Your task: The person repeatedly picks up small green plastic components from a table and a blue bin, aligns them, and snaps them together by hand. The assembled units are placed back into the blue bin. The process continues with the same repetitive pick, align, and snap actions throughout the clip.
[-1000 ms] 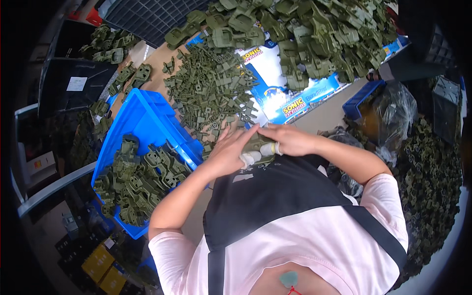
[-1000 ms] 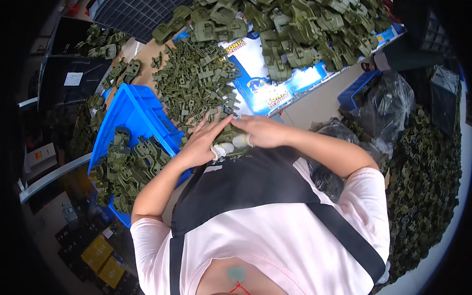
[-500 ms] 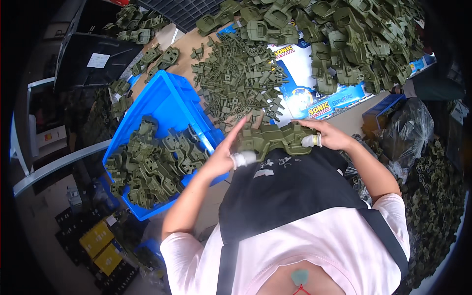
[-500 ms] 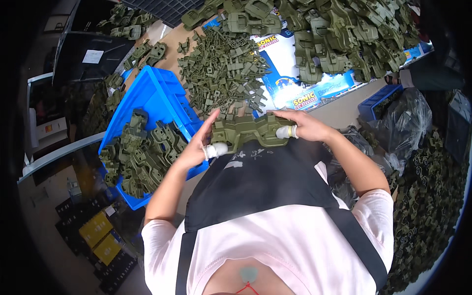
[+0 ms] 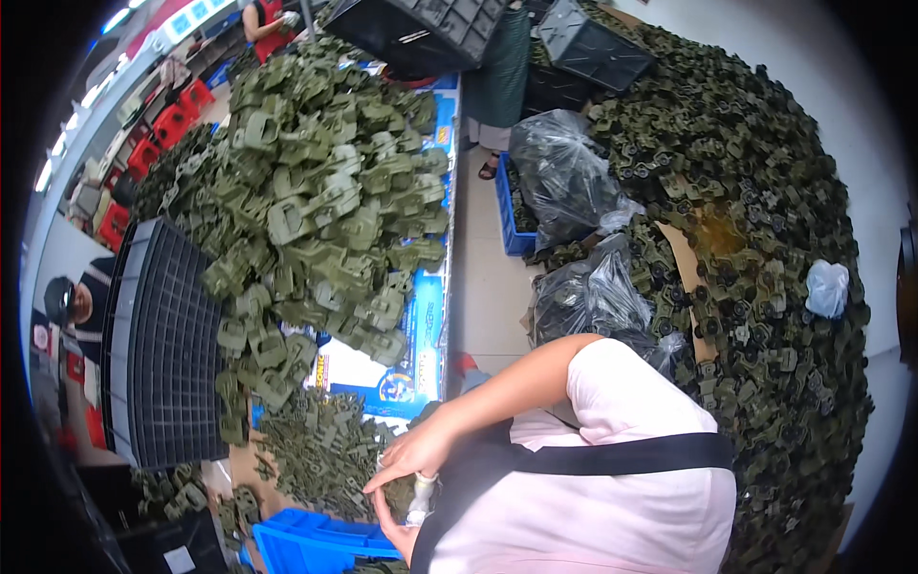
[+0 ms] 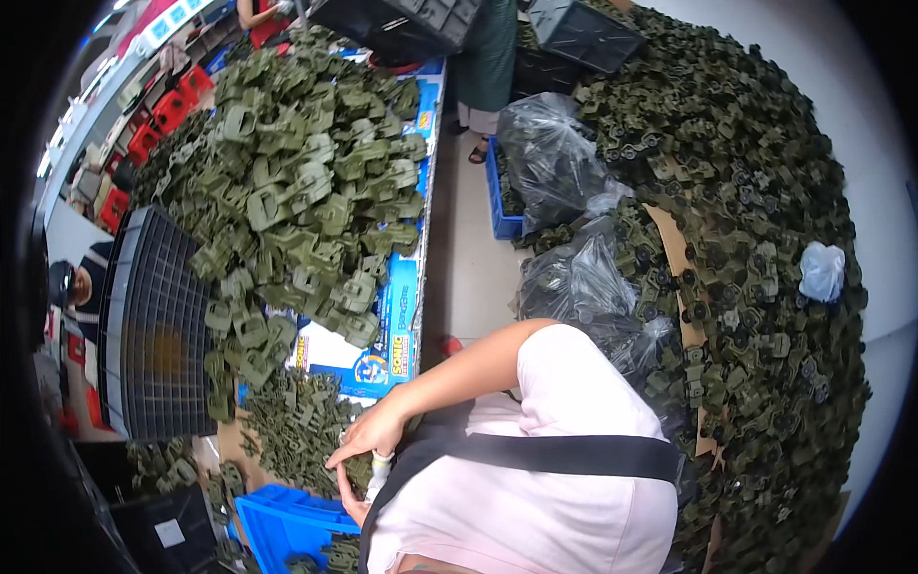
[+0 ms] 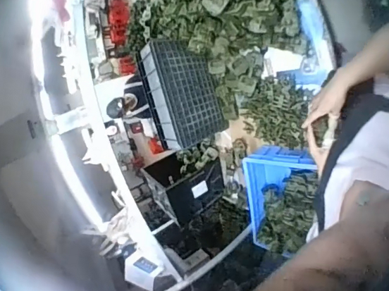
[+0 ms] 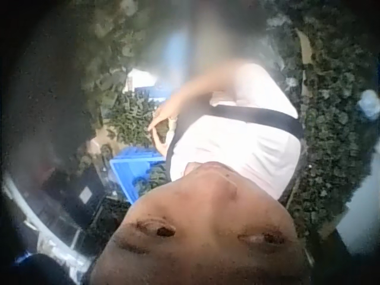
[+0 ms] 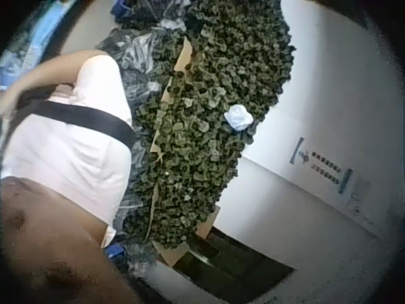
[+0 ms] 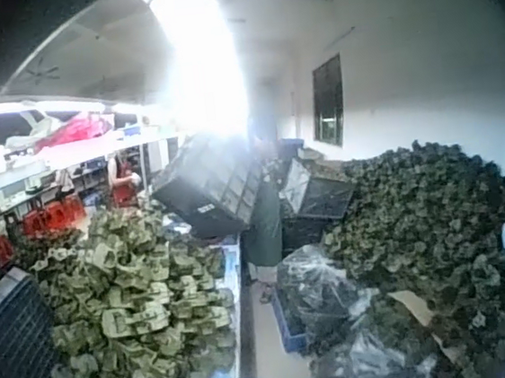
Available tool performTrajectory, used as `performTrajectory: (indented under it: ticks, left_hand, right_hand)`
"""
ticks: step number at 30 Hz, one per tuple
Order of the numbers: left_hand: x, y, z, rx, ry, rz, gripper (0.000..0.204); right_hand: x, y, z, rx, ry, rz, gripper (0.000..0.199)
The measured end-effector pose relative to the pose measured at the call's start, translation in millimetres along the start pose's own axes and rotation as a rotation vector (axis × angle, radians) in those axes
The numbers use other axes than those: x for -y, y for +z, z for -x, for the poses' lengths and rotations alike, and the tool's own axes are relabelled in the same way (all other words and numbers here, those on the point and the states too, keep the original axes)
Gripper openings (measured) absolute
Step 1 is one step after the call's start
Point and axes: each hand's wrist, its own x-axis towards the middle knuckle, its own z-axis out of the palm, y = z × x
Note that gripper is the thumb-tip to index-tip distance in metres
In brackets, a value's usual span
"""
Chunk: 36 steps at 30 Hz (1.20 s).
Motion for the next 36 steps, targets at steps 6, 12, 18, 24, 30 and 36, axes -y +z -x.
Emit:
performTrajectory:
  ticks: [6,12,18,24,30,36]
  left_hand:
    - [26,-23,9,0.033,0.099,-0.309,0.075]
    - [-65,-37,-26,-0.244,0.146,0.136,0.094]
    - [-60,-17,-30,-0.164,-0.025,0.349,0.08]
    - [-55,-16,-21,0.076,-0.094,0.197,0.081]
    - [-68,-59,-8,-0.147,-0.009,0.201,0.115]
    - [-50,-58,12,-0.274,-0.152,0.343,0.095]
  right_hand:
    - [-17,18,-18,-0.167,-0.31,0.078,0.07]
    - [26,-18,-10,-0.609,-0.01,-0.639,0.073]
    - [32,-6,-12,-0.692,-0.155,-0.044,0.089]
    - [29,-18,1,-0.315,-0.111,-0.085,0.083]
    - [8,-22,14,-0.717,-0.047,-0.608,0.074]
    - [3,-37,8,-0.276,0.067,-0.5,0.065]
